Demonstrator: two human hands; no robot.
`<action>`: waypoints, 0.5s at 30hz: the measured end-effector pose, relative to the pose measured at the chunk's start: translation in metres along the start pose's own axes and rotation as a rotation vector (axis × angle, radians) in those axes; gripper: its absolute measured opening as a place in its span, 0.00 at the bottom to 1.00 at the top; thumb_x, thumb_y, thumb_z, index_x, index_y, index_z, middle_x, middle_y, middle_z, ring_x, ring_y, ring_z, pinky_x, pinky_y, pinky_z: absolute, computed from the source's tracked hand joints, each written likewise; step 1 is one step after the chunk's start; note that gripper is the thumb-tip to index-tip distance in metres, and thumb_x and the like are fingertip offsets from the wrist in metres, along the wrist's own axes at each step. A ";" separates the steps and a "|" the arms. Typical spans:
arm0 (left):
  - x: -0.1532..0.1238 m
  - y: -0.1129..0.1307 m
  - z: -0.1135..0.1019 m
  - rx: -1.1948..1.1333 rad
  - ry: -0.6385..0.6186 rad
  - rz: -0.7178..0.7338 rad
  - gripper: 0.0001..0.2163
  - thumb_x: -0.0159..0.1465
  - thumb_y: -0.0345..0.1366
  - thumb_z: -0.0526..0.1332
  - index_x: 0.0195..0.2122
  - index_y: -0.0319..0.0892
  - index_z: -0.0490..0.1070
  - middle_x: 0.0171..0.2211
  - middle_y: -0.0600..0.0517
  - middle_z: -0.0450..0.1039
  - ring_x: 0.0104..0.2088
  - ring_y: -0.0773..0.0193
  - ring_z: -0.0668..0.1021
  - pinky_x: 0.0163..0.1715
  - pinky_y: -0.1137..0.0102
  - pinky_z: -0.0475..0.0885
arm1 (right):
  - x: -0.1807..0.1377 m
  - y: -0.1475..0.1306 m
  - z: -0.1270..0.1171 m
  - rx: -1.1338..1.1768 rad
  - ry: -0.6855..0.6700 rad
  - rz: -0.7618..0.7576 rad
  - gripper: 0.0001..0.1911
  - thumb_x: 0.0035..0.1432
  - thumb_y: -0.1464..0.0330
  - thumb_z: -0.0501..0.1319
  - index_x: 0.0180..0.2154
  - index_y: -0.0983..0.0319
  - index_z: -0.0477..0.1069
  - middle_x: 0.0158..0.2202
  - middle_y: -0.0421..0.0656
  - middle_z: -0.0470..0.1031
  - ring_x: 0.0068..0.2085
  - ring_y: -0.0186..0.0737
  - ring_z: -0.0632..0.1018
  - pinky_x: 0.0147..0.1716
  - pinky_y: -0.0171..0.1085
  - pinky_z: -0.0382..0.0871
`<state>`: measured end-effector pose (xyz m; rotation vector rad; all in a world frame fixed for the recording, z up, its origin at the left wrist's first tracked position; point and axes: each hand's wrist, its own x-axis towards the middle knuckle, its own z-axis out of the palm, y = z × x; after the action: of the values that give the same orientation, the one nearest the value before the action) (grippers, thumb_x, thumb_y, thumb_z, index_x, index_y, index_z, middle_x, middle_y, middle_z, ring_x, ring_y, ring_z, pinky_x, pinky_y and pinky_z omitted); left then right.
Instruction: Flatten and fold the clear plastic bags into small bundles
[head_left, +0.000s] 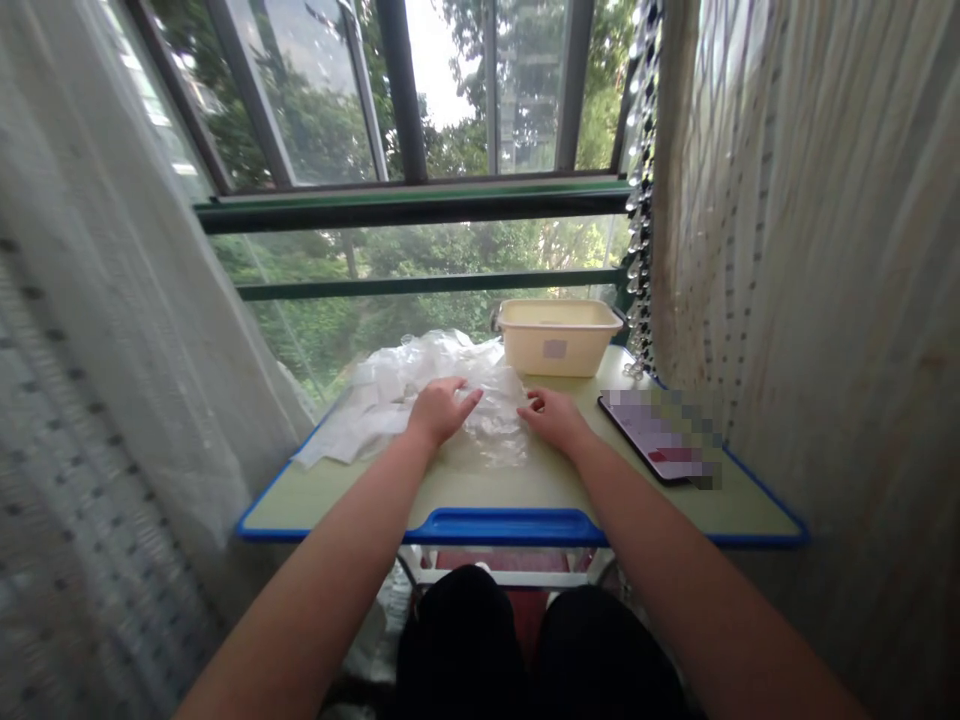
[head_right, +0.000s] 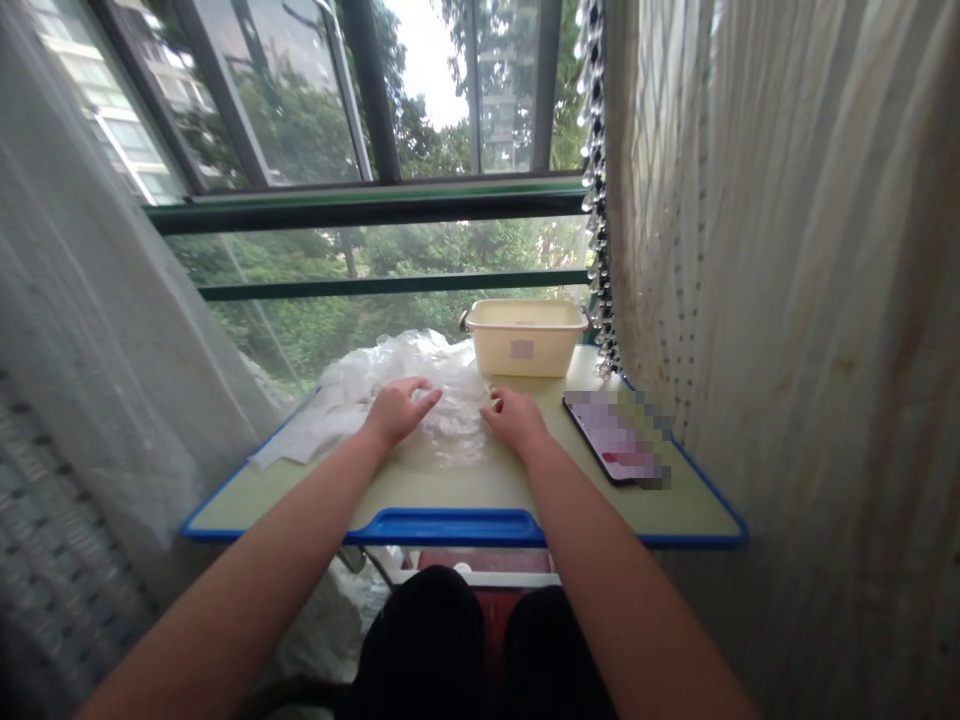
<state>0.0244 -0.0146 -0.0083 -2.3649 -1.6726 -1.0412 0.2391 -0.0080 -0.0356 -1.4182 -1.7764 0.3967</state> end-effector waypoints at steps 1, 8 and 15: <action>0.000 -0.001 0.001 -0.014 -0.017 0.012 0.19 0.61 0.44 0.51 0.44 0.38 0.71 0.43 0.45 0.74 0.46 0.56 0.73 0.48 0.66 0.65 | 0.000 -0.001 0.000 0.029 0.002 -0.008 0.10 0.44 0.65 0.63 0.31 0.62 0.73 0.25 0.42 0.75 0.29 0.39 0.74 0.34 0.37 0.65; -0.001 -0.008 -0.004 0.006 -0.217 0.039 0.25 0.53 0.26 0.52 0.54 0.37 0.63 0.48 0.46 0.71 0.46 0.61 0.73 0.44 0.72 0.68 | 0.010 -0.004 -0.005 0.256 0.209 0.048 0.13 0.55 0.66 0.45 0.40 0.62 0.63 0.32 0.41 0.74 0.25 0.33 0.74 0.25 0.33 0.66; -0.001 -0.004 -0.002 0.239 -0.302 0.017 0.11 0.56 0.39 0.56 0.36 0.43 0.74 0.36 0.47 0.75 0.41 0.55 0.74 0.41 0.66 0.67 | 0.009 0.000 -0.008 0.286 0.298 0.106 0.18 0.50 0.70 0.46 0.41 0.60 0.66 0.25 0.37 0.72 0.21 0.33 0.69 0.23 0.32 0.62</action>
<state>0.0198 -0.0144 -0.0090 -2.4617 -1.7465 -0.4645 0.2441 -0.0015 -0.0270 -1.2947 -1.3517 0.4499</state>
